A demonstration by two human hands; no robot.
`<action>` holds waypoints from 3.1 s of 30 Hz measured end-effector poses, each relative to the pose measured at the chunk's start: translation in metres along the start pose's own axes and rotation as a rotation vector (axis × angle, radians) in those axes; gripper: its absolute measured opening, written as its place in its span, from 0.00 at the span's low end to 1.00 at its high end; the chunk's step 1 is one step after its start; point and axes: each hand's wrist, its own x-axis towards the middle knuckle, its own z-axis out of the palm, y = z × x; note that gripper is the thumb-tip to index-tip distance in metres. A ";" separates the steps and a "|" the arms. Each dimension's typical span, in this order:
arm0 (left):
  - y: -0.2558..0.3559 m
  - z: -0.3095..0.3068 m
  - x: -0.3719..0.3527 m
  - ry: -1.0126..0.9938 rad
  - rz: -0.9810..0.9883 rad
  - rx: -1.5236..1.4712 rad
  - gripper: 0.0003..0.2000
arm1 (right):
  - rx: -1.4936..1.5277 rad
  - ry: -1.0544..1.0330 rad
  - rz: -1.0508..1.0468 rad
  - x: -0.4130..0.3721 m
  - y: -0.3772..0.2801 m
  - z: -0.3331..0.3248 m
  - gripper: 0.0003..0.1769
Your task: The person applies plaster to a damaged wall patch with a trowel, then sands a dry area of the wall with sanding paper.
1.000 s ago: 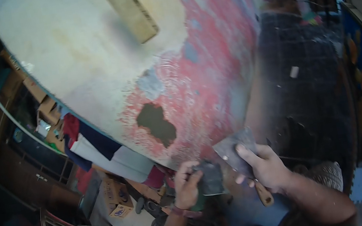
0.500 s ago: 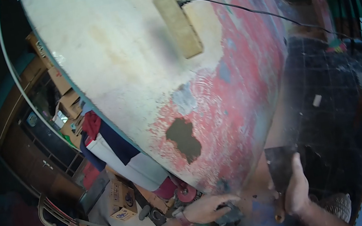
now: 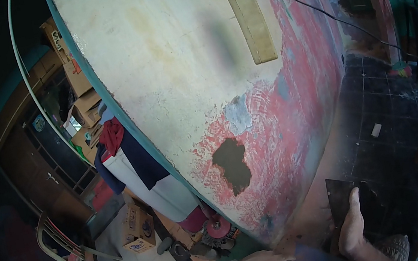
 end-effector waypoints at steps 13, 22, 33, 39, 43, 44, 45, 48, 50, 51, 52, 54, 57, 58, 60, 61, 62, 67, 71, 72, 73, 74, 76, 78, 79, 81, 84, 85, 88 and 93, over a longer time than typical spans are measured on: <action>0.010 -0.020 -0.016 -0.036 -0.059 -0.136 0.23 | -0.062 -0.081 0.072 0.002 0.011 0.009 0.45; 0.007 -0.012 -0.018 0.015 0.009 -0.073 0.26 | -0.170 -0.086 0.077 0.002 0.011 0.006 0.49; 0.020 -0.017 0.003 0.009 0.030 -0.027 0.25 | -0.155 -0.095 0.058 -0.001 0.001 0.006 0.49; 0.026 -0.013 0.012 -0.001 0.046 -0.087 0.24 | -0.102 -0.123 -0.012 0.004 0.004 -0.003 0.45; 0.027 -0.010 0.025 0.026 0.071 -0.068 0.24 | -0.087 -0.122 -0.042 0.001 -0.005 -0.002 0.43; 0.027 -0.010 0.029 0.048 0.087 -0.042 0.25 | -0.115 -0.143 -0.039 0.002 -0.005 -0.006 0.43; 0.029 -0.011 0.032 0.071 0.104 -0.016 0.25 | -0.145 -0.164 -0.038 0.007 -0.003 -0.013 0.43; 0.031 -0.010 0.044 0.041 0.097 0.068 0.25 | -0.193 -0.142 -0.109 0.012 0.002 -0.006 0.43; 0.031 -0.004 0.049 0.018 0.100 0.047 0.25 | -0.191 -0.105 -0.155 0.021 0.011 -0.003 0.43; 0.034 -0.007 0.052 0.006 0.101 0.037 0.25 | -0.181 -0.091 -0.156 0.028 0.021 -0.005 0.44; 0.043 -0.021 0.048 0.000 0.109 0.042 0.25 | -0.171 -0.078 -0.157 0.031 0.019 -0.002 0.44; 0.064 -0.039 0.040 -0.006 0.127 0.034 0.25 | -0.241 -0.097 -0.197 0.031 -0.005 0.009 0.43; 0.055 -0.025 0.045 0.035 0.125 -0.100 0.24 | -0.254 -0.162 -0.223 0.031 -0.036 0.026 0.43; 0.047 -0.019 0.050 0.031 0.121 -0.120 0.24 | -0.245 -0.160 -0.250 0.035 -0.045 0.036 0.43; 0.030 -0.002 0.060 0.017 0.117 -0.066 0.26 | -0.219 -0.153 -0.297 0.046 -0.056 0.059 0.43; 0.029 -0.003 0.062 0.006 0.115 -0.035 0.27 | -0.241 -0.192 -0.329 0.050 -0.062 0.070 0.42; 0.030 -0.004 0.063 -0.018 0.084 -0.028 0.27 | -0.263 -0.230 -0.360 0.054 -0.069 0.080 0.41; 0.028 0.007 0.065 0.177 0.224 -0.056 0.25 | -0.443 -0.320 -0.448 0.084 -0.081 0.125 0.34; 0.037 -0.007 0.061 0.110 0.190 -0.097 0.25 | -0.352 -0.316 -0.567 0.114 -0.071 0.152 0.31; 0.039 -0.009 0.060 0.112 0.179 -0.100 0.25 | -0.317 -0.318 -0.600 0.122 -0.068 0.156 0.30; 0.041 -0.011 0.059 0.110 0.174 -0.104 0.25 | -0.281 -0.320 -0.625 0.131 -0.065 0.159 0.29; 0.042 -0.014 0.059 0.108 0.166 -0.104 0.25 | -0.240 -0.320 -0.653 0.140 -0.063 0.164 0.29; 0.044 -0.025 0.058 0.098 0.148 -0.094 0.26 | -0.289 -0.328 -0.802 0.143 -0.064 0.178 0.27; 0.048 -0.040 0.062 0.098 0.141 -0.070 0.27 | -0.379 -0.316 -0.947 0.154 -0.061 0.184 0.27; 0.051 -0.049 0.064 0.112 0.165 -0.045 0.27 | -0.428 -0.294 -1.024 0.162 -0.059 0.188 0.28; 0.049 -0.066 0.069 0.162 0.251 0.033 0.28 | -0.457 -0.246 -1.111 0.178 -0.056 0.194 0.29; 0.052 -0.060 0.075 -0.204 -0.268 -0.270 0.29 | -0.411 -0.179 -1.115 0.194 -0.047 0.203 0.31; 0.055 -0.059 0.075 -0.376 -0.565 -0.428 0.29 | -0.410 -0.181 -1.152 0.196 -0.042 0.206 0.32; 0.041 -0.050 0.055 -0.167 -0.252 -0.087 0.27 | -0.397 -0.142 -1.253 0.200 -0.023 0.210 0.35; 0.045 -0.063 0.064 -0.086 -0.918 -0.579 0.21 | -0.382 -0.046 -1.299 0.199 0.001 0.223 0.39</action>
